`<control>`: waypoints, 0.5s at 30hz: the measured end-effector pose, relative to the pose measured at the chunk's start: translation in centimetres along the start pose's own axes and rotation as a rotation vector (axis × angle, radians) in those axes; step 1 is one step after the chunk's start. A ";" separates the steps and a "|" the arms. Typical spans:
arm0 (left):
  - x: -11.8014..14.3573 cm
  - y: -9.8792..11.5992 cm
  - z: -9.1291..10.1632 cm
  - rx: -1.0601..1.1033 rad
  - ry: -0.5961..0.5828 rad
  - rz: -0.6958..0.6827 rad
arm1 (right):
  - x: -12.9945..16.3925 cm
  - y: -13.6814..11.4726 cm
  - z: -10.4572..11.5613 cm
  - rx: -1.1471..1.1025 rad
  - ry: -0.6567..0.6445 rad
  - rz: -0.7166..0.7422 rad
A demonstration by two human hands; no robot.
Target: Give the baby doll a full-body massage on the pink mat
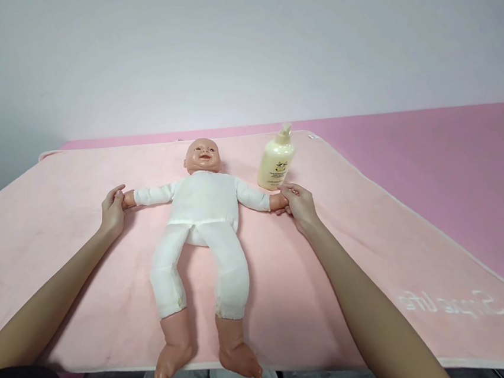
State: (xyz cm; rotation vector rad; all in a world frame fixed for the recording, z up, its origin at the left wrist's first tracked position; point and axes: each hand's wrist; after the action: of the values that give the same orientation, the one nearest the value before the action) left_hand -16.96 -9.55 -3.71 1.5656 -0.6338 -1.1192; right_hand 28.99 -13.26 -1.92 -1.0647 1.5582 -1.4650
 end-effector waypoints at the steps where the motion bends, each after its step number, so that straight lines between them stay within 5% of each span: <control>1: 0.0 -0.1 0.0 0.006 -0.001 -0.002 | -0.1 0.1 0.0 0.002 0.000 0.004; 15: 0.3 1.2 -0.4 -0.003 0.002 0.063 | 0.4 -0.3 -0.1 0.029 -0.035 0.018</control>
State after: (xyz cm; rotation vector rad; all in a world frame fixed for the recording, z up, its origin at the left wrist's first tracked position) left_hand -16.26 -10.01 -2.68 1.5342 -0.6755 -1.0714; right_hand 28.78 -13.61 -1.55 -1.0522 1.5141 -1.4450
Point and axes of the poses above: each hand's wrist, its own x-axis away from the middle knuckle, its own z-axis out of the back of the hand, y = z × x
